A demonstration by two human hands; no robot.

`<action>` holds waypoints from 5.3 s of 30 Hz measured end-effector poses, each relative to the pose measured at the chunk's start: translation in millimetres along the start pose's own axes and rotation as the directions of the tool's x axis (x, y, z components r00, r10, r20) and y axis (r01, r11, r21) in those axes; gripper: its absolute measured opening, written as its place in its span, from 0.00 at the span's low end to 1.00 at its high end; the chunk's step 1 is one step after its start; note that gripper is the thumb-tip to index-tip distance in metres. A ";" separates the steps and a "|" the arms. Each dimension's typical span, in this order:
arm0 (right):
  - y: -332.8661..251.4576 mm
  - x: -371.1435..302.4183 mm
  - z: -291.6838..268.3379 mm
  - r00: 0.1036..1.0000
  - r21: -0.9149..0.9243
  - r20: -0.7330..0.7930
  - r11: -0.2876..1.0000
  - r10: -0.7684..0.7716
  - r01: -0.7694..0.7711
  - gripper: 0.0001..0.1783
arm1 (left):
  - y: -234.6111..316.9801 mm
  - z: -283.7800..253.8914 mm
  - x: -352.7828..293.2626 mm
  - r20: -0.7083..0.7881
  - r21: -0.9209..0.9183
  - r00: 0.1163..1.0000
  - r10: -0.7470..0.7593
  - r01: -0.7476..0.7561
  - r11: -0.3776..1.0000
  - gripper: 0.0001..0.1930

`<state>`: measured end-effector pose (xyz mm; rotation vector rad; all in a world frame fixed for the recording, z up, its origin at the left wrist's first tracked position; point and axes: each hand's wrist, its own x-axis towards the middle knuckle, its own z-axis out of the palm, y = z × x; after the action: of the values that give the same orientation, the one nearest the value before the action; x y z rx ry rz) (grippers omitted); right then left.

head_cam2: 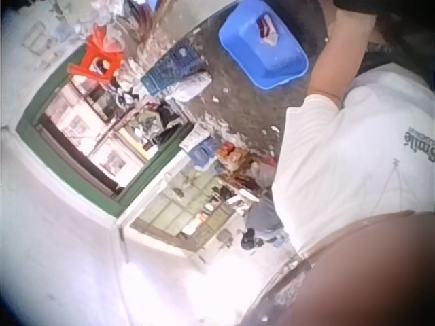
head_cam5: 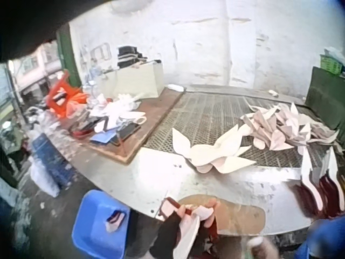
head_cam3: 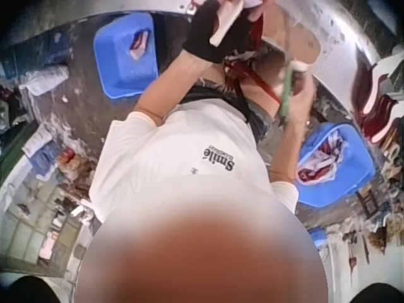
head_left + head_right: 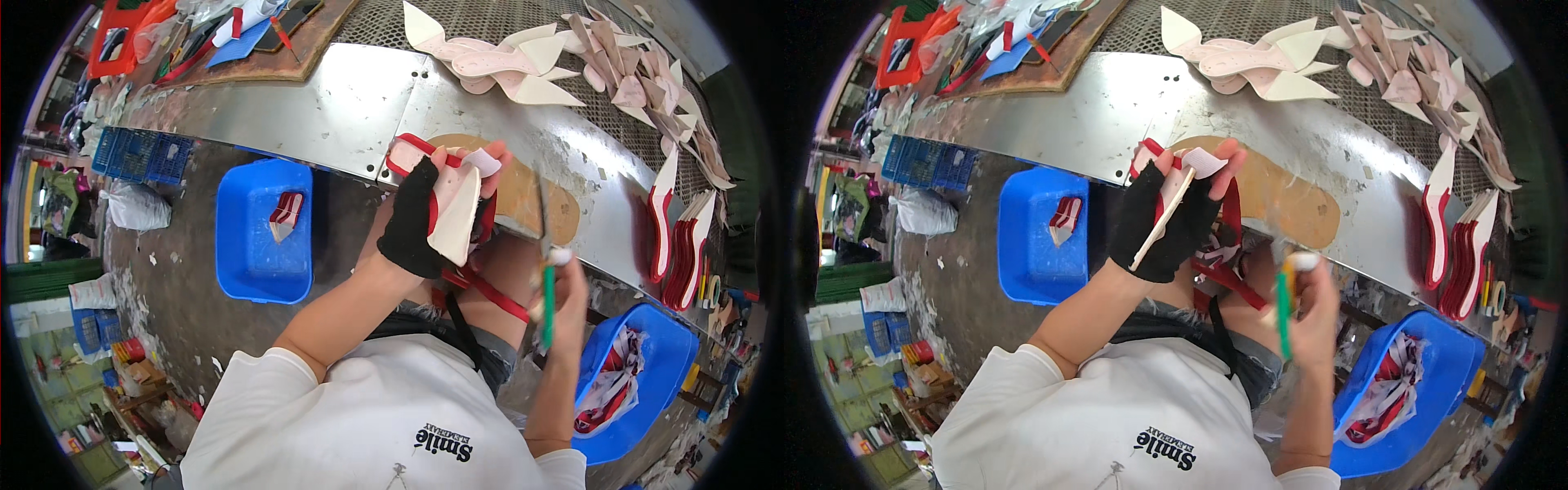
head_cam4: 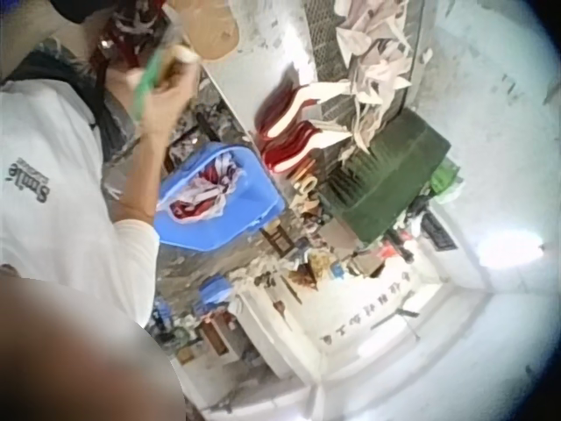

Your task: Applying adhesive and trimming materials to assemble shoe components on a manufacturing line.

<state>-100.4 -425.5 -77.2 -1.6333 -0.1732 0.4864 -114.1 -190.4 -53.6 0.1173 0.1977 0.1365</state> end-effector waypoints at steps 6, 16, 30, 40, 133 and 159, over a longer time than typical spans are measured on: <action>-12.8 -8.0 43.5 0.992 -0.053 0.128 0.999 -0.001 0.008 0.31 | -3.0 -0.2 4.1 0.055 -0.047 0.998 0.026 -0.023 0.999 0.09; -2.4 2.6 21.4 0.999 -0.071 -0.021 0.997 -0.041 0.039 0.22 | 4.8 -13.9 9.6 -0.002 0.422 0.999 -0.033 0.031 0.906 0.16; -47.4 65.4 1.6 0.951 -0.111 0.283 0.989 0.128 -0.100 0.11 | -28.6 15.7 -1.8 0.019 0.832 1.000 0.014 -0.024 0.555 0.15; -56.6 64.0 12.7 0.973 -0.114 0.224 0.990 -0.055 0.082 0.07 | -13.3 -0.8 17.7 0.467 0.883 0.874 0.136 -0.452 -0.124 0.12; -87.0 104.2 22.0 0.809 -0.413 -0.128 0.772 -0.574 0.483 0.40 | -8.9 0.3 -12.7 0.536 0.788 0.838 -0.103 -0.541 -0.294 0.13; -68.2 74.0 -13.3 0.522 -0.752 0.278 0.155 -0.806 0.640 0.21 | -7.4 -4.2 7.3 0.050 0.602 0.869 -0.493 0.368 0.709 0.25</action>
<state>-16.9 -399.8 -25.5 -2.1745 -1.1623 -0.6778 -107.0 -196.1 -60.1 0.6907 0.0445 -0.4222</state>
